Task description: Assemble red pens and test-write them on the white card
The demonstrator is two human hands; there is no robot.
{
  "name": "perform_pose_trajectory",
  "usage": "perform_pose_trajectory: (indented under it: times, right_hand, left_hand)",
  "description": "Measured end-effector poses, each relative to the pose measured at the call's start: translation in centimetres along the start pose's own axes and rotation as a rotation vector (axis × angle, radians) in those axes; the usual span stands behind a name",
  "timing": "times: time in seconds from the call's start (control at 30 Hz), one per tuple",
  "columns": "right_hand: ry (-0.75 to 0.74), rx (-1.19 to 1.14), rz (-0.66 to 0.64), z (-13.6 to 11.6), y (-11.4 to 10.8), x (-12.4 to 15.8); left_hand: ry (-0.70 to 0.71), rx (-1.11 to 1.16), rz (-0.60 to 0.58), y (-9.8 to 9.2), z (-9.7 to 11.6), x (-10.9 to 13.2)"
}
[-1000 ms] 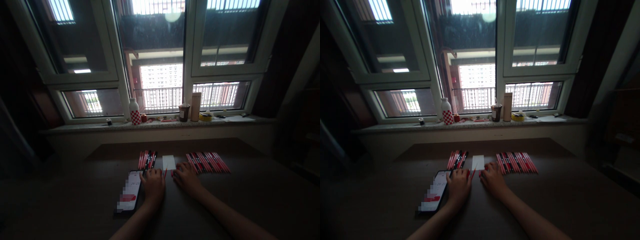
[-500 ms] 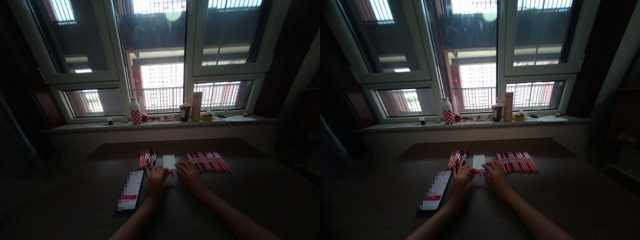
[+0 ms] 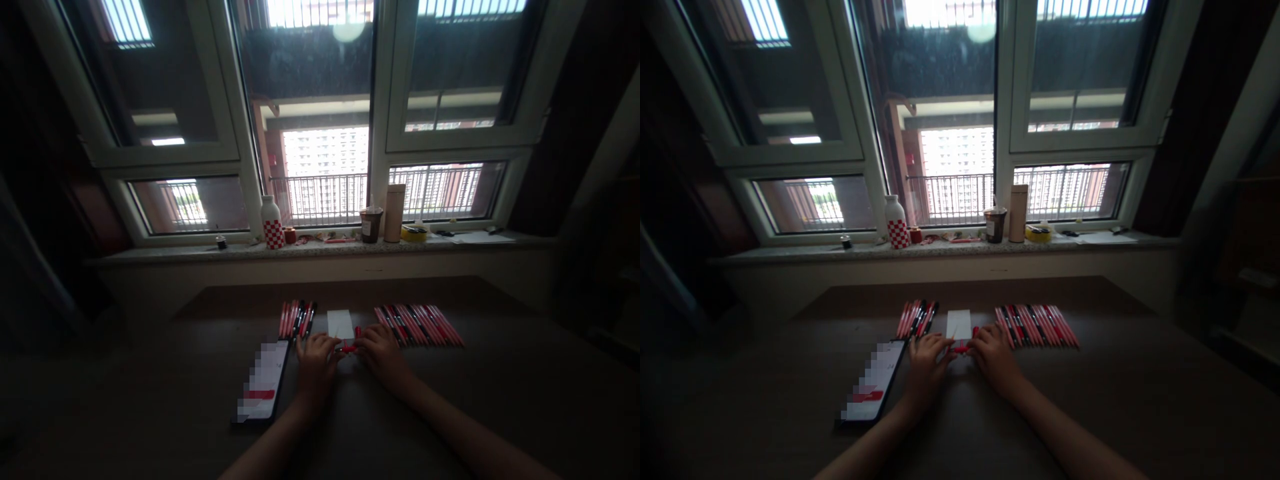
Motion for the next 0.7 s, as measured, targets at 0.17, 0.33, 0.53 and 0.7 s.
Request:
perform_pose_trajectory:
  times: [0.17,0.33,0.53,0.7]
  right_hand:
    - [-0.002,0.025,-0.006,0.0,-0.1,-0.1]
    - [0.019,0.082,-0.04,0.0,0.2,0.0]
    - [0.002,0.088,-0.037,0.4,0.8,0.2]
    - [-0.001,0.056,0.023,0.3,0.9,0.2]
  left_hand:
    - [-0.008,-0.075,-0.015,0.1,-0.1,0.0]
    - [-0.007,-0.056,0.004,0.0,0.3,0.0]
    - [0.021,-0.118,0.01,0.0,0.4,0.1]
    - [0.05,-0.135,0.002,0.2,0.2,0.2]
Point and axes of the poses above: each hand's wrist, its own x-axis away from the middle knuckle, its own y-axis out of the palm, z = x × y, the point moved 1 cm from there along -x, towards the middle knuckle, and after that the axes turned 11 degrees about x, right-handed, at the moved point
